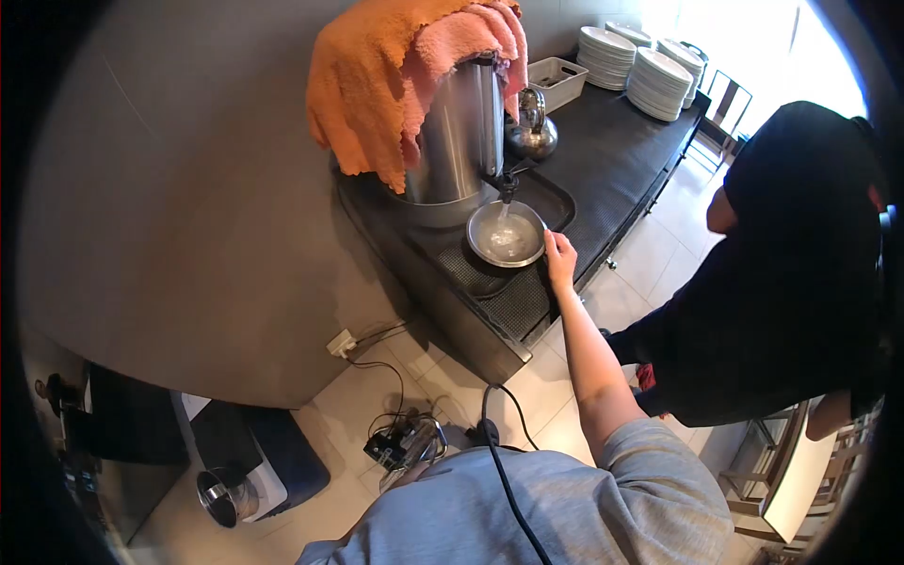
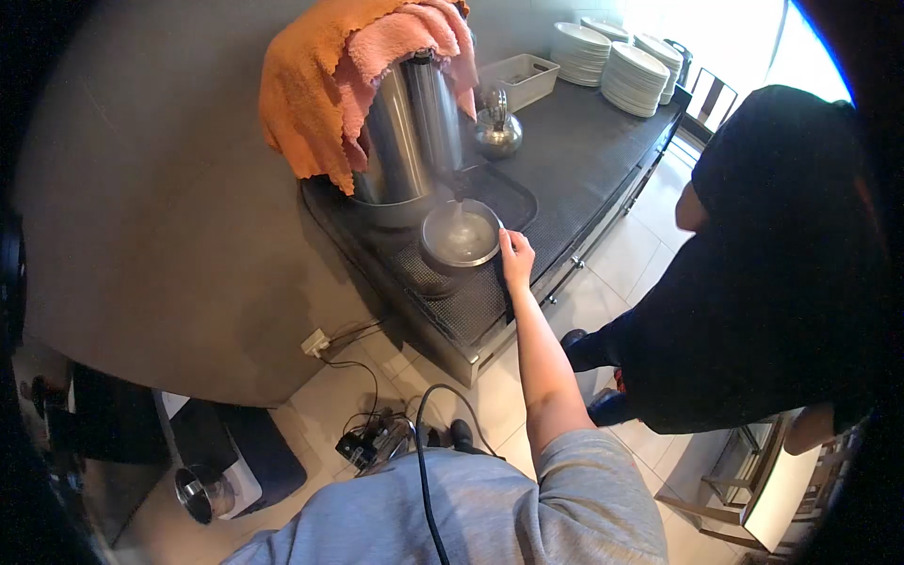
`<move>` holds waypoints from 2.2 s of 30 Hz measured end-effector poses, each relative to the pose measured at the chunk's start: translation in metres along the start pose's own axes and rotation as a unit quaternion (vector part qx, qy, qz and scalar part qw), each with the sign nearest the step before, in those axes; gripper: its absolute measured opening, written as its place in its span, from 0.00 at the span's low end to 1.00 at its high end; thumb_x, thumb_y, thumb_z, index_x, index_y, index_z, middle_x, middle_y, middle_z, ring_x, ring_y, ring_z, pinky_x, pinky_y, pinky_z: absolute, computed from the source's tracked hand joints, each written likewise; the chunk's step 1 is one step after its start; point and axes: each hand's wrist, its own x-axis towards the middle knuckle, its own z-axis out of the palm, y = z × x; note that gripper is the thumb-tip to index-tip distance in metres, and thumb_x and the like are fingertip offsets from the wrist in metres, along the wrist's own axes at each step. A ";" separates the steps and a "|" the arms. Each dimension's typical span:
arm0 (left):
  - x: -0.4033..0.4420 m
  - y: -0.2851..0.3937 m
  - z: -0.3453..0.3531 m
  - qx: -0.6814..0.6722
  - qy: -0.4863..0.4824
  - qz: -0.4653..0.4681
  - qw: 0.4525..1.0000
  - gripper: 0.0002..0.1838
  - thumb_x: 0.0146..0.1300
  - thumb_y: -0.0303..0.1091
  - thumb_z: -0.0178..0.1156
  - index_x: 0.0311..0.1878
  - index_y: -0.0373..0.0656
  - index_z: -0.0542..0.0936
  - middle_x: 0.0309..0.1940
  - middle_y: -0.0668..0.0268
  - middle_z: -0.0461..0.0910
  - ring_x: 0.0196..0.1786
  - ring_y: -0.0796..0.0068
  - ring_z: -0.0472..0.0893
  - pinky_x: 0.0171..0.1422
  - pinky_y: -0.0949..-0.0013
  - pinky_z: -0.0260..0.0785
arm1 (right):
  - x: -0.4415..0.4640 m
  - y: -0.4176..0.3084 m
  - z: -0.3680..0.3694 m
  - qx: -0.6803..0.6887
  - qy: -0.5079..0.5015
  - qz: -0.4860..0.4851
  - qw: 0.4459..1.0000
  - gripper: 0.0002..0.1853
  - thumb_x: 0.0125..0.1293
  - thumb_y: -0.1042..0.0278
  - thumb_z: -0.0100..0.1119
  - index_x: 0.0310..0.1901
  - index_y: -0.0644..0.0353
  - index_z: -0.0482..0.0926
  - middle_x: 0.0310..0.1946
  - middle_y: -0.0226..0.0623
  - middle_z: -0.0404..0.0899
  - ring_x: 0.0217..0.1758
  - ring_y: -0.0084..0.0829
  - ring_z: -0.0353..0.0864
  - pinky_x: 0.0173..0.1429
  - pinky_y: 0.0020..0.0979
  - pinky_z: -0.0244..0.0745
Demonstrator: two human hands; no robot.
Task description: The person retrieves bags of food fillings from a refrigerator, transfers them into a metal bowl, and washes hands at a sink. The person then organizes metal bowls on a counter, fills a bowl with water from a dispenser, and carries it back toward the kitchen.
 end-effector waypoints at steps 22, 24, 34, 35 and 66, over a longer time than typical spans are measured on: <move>-0.009 0.097 -0.087 0.168 0.096 0.196 0.961 0.17 0.56 0.41 0.50 0.40 0.35 0.73 0.36 0.62 0.76 0.36 0.75 0.75 0.41 0.75 0.67 | 0.052 -0.051 -0.001 0.048 0.042 -0.043 0.997 0.13 0.55 0.61 0.56 0.34 0.64 0.78 0.22 0.28 0.75 0.24 0.15 0.69 0.28 0.17 0.65; 0.007 0.118 -0.121 -0.264 0.071 0.361 0.891 0.15 0.57 0.36 0.49 0.43 0.36 0.72 0.38 0.62 0.75 0.39 0.75 0.74 0.44 0.76 0.66 | 0.075 -0.106 -0.002 0.219 -0.075 0.097 0.968 0.12 0.54 0.63 0.58 0.32 0.65 0.78 0.21 0.29 0.75 0.21 0.16 0.69 0.25 0.17 0.65; -0.128 0.408 -0.209 -0.029 0.355 0.506 0.785 0.08 0.51 0.31 0.55 0.31 0.37 0.77 0.27 0.56 0.77 0.31 0.67 0.78 0.35 0.72 0.68 | 0.086 -0.168 0.034 -0.088 -0.098 -0.187 0.973 0.10 0.45 0.66 0.57 0.29 0.62 0.78 0.21 0.45 0.76 0.24 0.36 0.78 0.31 0.31 0.70; -0.120 0.422 -0.211 -0.005 0.363 0.496 0.789 0.08 0.50 0.31 0.56 0.30 0.37 0.77 0.26 0.55 0.77 0.31 0.64 0.77 0.36 0.70 0.68 | 0.085 -0.176 0.025 -0.034 -0.148 -0.124 0.981 0.11 0.46 0.65 0.58 0.30 0.62 0.78 0.20 0.42 0.76 0.22 0.32 0.77 0.29 0.29 0.70; -0.122 0.413 -0.210 -0.375 -0.068 0.331 0.863 0.07 0.48 0.24 0.55 0.31 0.37 0.67 0.24 0.61 0.71 0.27 0.67 0.76 0.33 0.61 0.74 | 0.014 -0.178 -0.071 -0.020 -0.326 0.147 0.934 0.11 0.48 0.73 0.54 0.35 0.68 0.75 0.19 0.29 0.72 0.15 0.19 0.69 0.20 0.20 0.67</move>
